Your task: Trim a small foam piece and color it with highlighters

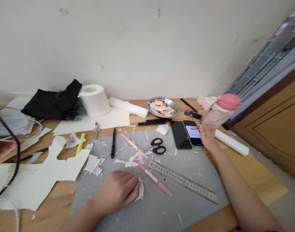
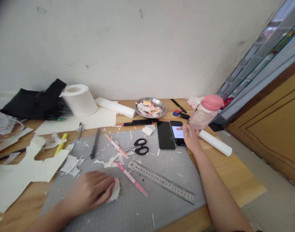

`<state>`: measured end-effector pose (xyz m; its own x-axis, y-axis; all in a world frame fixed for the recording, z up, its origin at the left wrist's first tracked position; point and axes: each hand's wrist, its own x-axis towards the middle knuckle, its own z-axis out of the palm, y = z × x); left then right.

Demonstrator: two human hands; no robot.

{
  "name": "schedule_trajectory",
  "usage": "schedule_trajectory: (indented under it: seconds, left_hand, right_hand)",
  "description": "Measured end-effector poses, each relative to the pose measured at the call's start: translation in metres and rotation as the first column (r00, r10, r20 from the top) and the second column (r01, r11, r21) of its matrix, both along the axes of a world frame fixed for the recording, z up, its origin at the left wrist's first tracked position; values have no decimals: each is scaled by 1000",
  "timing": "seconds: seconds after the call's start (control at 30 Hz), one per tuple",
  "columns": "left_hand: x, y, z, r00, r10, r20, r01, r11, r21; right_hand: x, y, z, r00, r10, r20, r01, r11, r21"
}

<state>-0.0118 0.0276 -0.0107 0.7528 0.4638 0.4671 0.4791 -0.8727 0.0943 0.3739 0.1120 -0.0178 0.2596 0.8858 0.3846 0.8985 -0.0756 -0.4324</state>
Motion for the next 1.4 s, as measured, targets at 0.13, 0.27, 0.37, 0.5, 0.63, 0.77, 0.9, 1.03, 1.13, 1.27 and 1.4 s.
schedule_trajectory:
  seconds: [0.13,0.27,0.37,0.5,0.63,0.77,0.9,1.03,1.13,1.27,1.4]
  left_hand:
    - [0,0,0,1000,-2,-1,2,1000,0]
    - [0,0,1,1000,0,-5,0,1000,-4]
    - [0,1,1,1000,2,-3,-2,1000,1]
    - [-1,0,-1,1000,10,-8,-10,1000,-7]
    - [-3,0,3,996,68,-53,-73,992,-106]
    - [0,0,21,882,263,-390,-403,851,-337]
    - [5,0,39,710,344,-614,-661,625,-414]
    - [7,-6,47,659,351,-665,-719,552,-422]
    - [10,-11,50,685,353,-638,-704,546,-454]
    - [15,-19,51,690,370,-622,-709,519,-478]
    - [17,-26,45,723,400,-563,-684,526,-506]
  right_hand:
    - [5,-2,5,992,-127,13,126,991,41]
    - [6,-6,6,987,-162,-5,162,984,80]
    - [2,-7,6,993,-116,-19,117,987,107]
    - [-11,-15,15,999,33,-21,-30,991,131]
    - [-52,-41,34,949,312,46,-314,949,34]
    - [-111,-74,48,773,626,105,-551,744,-377]
    - [-146,-87,48,667,740,93,-586,597,-548]
    - [-159,-84,48,675,726,131,-537,605,-588]
    - [-168,-85,48,670,731,131,-576,622,-530]
    - [-176,-89,41,621,782,51,-647,549,-528]
    - [-174,-91,39,678,735,21,-598,568,-565]
